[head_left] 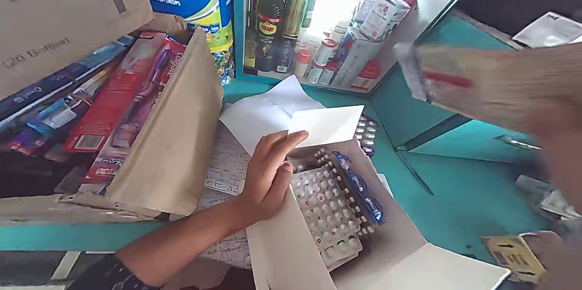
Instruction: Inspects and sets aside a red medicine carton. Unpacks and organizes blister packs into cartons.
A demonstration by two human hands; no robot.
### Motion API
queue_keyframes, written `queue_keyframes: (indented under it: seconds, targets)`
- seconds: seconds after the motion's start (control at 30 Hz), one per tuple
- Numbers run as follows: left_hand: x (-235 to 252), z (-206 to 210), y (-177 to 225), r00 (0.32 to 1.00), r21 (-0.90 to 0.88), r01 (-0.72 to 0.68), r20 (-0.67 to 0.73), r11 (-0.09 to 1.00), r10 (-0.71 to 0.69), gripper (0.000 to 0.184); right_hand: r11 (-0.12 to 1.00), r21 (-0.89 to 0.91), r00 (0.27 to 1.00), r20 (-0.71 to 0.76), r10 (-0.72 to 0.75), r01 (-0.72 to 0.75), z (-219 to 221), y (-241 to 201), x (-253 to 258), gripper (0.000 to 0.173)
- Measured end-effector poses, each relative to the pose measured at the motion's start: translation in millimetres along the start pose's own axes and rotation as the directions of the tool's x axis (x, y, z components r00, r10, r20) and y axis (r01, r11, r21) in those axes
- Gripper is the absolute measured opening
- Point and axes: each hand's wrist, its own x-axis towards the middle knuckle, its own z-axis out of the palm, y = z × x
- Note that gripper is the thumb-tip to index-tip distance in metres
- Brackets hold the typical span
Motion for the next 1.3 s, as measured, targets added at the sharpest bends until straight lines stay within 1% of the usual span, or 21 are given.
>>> queue_keyframes:
  seconds: [0.03,0.13,0.2,0.27,0.3,0.33,0.4,0.47,0.53,0.6,0.67,0.73,0.77,0.83,0.9,0.97,1.03,1.1,1.13,1.23,1.3]
  targets:
    - [0,0,0,1.000,-0.003,-0.004,-0.001,1.000,0.004,0.043,0.994,-0.107,0.997,0.075,-0.010,0.018,17,5,6,0.035]
    - [-1,0,-1,1.000,-0.002,-0.012,0.000,1.000,0.012,0.044,0.973,-0.230,0.963,0.262,0.068,-0.006,87,23,10,0.033]
    - [-1,0,-2,1.000,0.002,-0.022,-0.008,1.000,0.022,0.043,0.968,-0.251,0.937,0.339,0.086,0.002,127,44,4,0.028]
    - [-2,1,-3,1.000,0.005,-0.019,-0.006,1.000,0.019,0.044,0.972,-0.229,0.884,0.442,0.153,-0.054,141,54,5,0.027]
    - [-2,1,-2,1.000,0.004,-0.017,-0.004,1.000,0.017,0.044,0.975,-0.200,0.866,0.467,0.180,-0.095,137,54,9,0.030]
    - [-1,1,-2,1.000,0.005,-0.016,-0.003,1.000,0.016,0.043,0.984,-0.146,0.881,0.446,0.161,-0.106,126,49,14,0.035]
    - [0,0,-1,1.000,0.008,-0.015,-0.002,1.000,0.015,0.042,1.000,-0.011,0.947,0.321,0.007,-0.004,89,23,22,0.032]
    - [1,-1,0,1.000,0.013,-0.004,0.016,1.000,0.003,0.042,0.986,0.090,0.963,0.220,-0.158,0.141,55,-17,23,0.031]
    - [2,-3,1,0.999,0.017,0.008,0.041,1.000,-0.009,0.042,0.978,0.123,0.935,0.292,-0.201,0.171,43,-50,14,0.040]
    - [4,-5,2,0.998,0.033,0.013,0.064,0.999,-0.016,0.041,0.982,0.009,0.883,0.436,-0.175,0.190,51,-69,2,0.049]
    - [5,-5,3,0.998,0.064,0.002,0.066,0.998,-0.006,0.039,0.981,-0.036,0.832,0.536,-0.144,0.193,60,-72,-1,0.039]
    - [7,-6,4,0.998,0.093,-0.028,0.060,0.995,0.023,0.037,0.996,0.006,0.823,0.563,-0.077,0.089,56,-67,3,0.030]
    - [8,-7,5,0.998,0.118,-0.047,0.049,0.992,0.041,0.035,0.999,0.024,0.837,0.545,-0.044,0.036,50,-64,6,0.032]
    - [11,-9,9,0.997,0.203,-0.081,0.008,0.976,0.081,0.032,0.999,0.051,0.909,0.416,-0.002,-0.021,34,-59,6,0.035]
    - [17,-10,17,0.995,0.324,-0.092,-0.017,0.942,0.103,0.029,0.995,0.095,0.964,0.264,-0.017,-0.009,17,-54,5,0.033]
    - [26,-13,28,0.995,0.402,-0.101,0.033,0.910,0.096,0.029,0.983,0.183,0.988,0.148,-0.054,0.027,8,-51,5,0.030]
    - [34,-16,38,0.994,0.321,-0.063,0.103,0.945,0.032,0.029,0.970,0.210,0.988,0.059,-0.141,0.126,10,-53,4,0.026]
    - [41,-19,45,0.982,0.087,0.060,0.175,0.994,-0.075,0.029,0.943,0.152,0.955,-0.073,-0.287,0.295,19,-58,6,0.022]
    - [46,-23,48,0.963,-0.035,0.157,0.226,0.987,-0.145,0.032,0.920,0.099,0.921,-0.136,-0.366,0.380,24,-61,8,0.020]
    - [61,-31,61,0.864,-0.288,0.425,0.413,0.858,-0.289,0.044,0.813,-0.030,0.783,-0.253,-0.569,0.581,33,-67,13,0.015]
    - [67,-30,72,0.832,-0.353,0.497,0.455,0.793,-0.318,0.051,0.741,-0.014,0.715,-0.251,-0.653,0.671,37,-68,16,0.016]
